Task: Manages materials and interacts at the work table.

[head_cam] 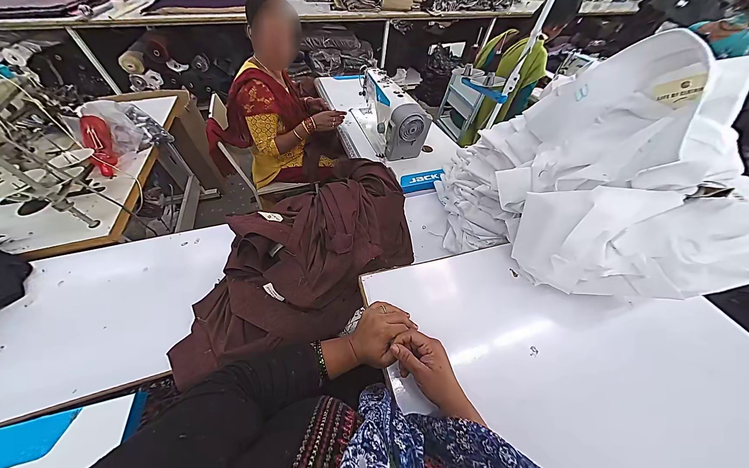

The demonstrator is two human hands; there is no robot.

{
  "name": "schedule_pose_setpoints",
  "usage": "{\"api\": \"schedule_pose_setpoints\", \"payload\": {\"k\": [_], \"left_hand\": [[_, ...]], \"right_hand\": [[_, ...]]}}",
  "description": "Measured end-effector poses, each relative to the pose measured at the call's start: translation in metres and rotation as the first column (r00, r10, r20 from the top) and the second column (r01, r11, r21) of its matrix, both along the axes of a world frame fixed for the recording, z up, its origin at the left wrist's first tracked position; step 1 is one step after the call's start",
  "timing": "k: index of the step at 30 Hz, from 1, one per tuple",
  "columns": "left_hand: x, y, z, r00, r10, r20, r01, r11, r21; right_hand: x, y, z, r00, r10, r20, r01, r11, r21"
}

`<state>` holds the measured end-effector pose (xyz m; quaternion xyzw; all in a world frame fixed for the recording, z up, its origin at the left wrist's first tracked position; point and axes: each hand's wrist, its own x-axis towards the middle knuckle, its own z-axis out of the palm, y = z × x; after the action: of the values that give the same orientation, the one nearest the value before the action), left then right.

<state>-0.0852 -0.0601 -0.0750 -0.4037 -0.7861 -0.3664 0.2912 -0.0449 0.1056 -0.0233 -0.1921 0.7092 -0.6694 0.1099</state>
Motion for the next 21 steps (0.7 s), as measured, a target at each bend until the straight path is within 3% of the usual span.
{"api": "schedule_pose_setpoints", "payload": {"k": [21], "left_hand": [[-0.0005, -0.0004, -0.0013, 1.0, -0.012, -0.002, 0.012, 1.0, 0.01]], "right_hand": [[0.0001, 0.0001, -0.0002, 1.0, 0.002, 0.005, -0.002, 1.0, -0.013]]}}
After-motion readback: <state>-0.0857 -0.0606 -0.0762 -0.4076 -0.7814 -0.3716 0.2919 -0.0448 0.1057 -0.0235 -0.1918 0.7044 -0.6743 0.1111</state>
